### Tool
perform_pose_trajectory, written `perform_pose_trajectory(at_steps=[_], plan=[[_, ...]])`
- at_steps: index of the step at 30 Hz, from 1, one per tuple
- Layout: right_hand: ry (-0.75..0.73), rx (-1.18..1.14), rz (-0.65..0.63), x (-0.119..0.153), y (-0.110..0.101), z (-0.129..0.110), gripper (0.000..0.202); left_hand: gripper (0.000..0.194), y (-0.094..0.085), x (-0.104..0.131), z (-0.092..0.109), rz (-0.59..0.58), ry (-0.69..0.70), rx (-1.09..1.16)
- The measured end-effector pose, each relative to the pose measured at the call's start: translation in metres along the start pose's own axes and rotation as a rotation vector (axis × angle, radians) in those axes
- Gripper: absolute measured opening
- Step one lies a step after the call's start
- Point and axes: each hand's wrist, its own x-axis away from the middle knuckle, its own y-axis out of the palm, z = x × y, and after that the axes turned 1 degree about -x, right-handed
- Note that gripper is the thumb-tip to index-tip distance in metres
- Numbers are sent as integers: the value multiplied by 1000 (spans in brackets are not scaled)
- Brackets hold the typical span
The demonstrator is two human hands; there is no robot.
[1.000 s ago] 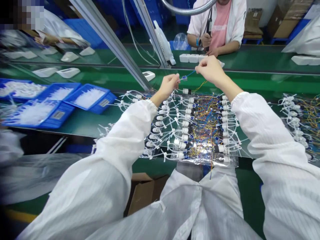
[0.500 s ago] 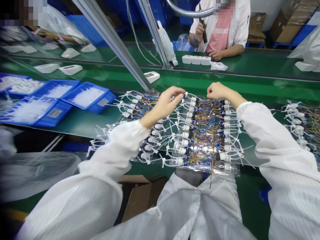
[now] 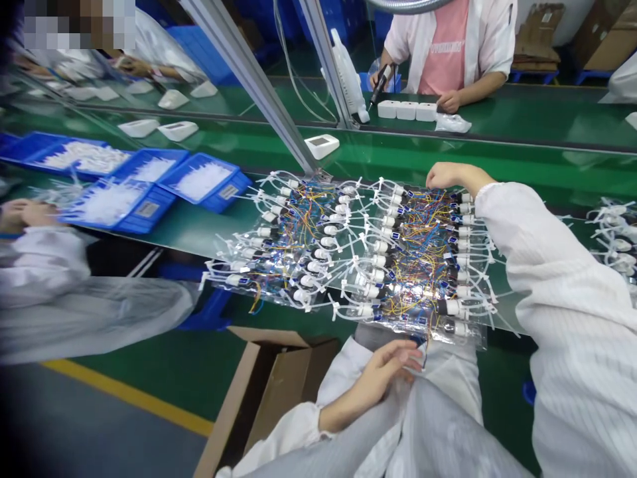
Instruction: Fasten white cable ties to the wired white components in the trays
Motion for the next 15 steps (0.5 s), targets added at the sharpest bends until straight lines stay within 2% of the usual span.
perform_pose_trajectory(at_steps=[3,5,8,11,15], plan=[[-18,73,-84,0,5,1,46,89,11,-4,19,10,-11,188],[-17,110,-61,1,8,-1,48,75,16,-1,38,18,-34,253],[-25,135,-39,0,13,-1,50,54,21,6,58,11,-149,347],[-41,154,-44,-3,17,4,51,39,25,12,68,28,-271,445],[-70,220,-49,-6,21,11,51,29,30,9,75,167,-335,518]])
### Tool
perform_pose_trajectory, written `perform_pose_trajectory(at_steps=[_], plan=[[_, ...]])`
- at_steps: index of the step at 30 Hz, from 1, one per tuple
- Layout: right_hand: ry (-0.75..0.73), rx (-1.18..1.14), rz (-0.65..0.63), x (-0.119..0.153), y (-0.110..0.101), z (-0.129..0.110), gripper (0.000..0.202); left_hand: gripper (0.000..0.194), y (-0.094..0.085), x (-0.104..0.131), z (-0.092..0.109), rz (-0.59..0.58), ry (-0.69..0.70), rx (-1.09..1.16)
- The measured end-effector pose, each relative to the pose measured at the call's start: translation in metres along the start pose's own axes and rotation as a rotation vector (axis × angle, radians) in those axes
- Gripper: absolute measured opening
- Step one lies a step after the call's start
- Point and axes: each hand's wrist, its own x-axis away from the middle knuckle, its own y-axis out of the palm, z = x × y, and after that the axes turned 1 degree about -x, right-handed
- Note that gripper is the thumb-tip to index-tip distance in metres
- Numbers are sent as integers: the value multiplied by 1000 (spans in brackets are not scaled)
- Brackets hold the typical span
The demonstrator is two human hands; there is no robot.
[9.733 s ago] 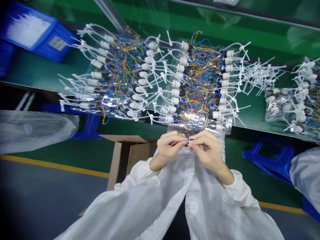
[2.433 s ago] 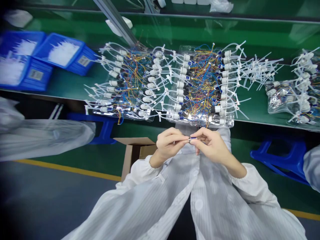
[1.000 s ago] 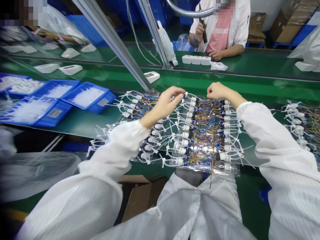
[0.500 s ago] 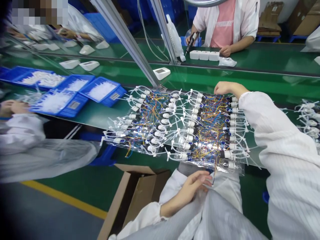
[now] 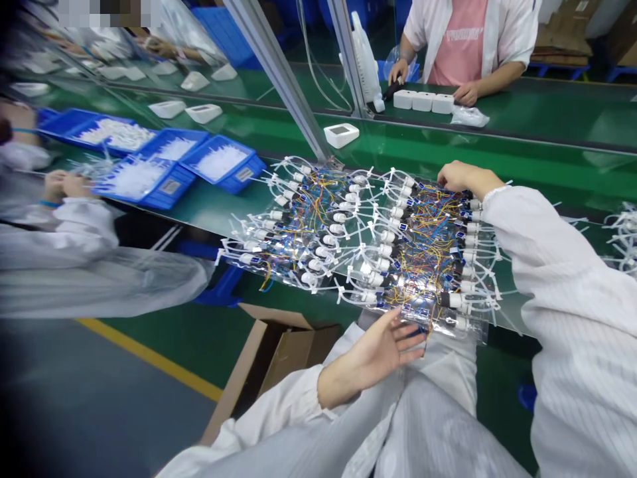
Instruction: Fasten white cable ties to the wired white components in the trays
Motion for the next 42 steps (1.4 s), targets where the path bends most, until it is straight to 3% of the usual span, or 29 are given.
perform_pose_trajectory(at_steps=[3,8,19,22,29,36,42], plan=[[-13,33,10,0,3,2,54,33,7,-9,7,49,-2,-13],[9,63,21,3,2,2,55,43,9,-21,17,-45,-89,-103],[24,67,86,18,-19,-6,49,27,-1,-15,17,-147,-18,-139],[10,80,102,24,-25,-5,49,29,-1,-9,15,-184,37,-168],[-9,114,114,47,-44,-5,47,25,9,12,12,-90,140,-357],[38,141,104,67,-65,-17,49,27,16,28,16,-107,253,-400],[43,172,123,77,-96,-34,50,35,17,46,26,-131,362,-418]])
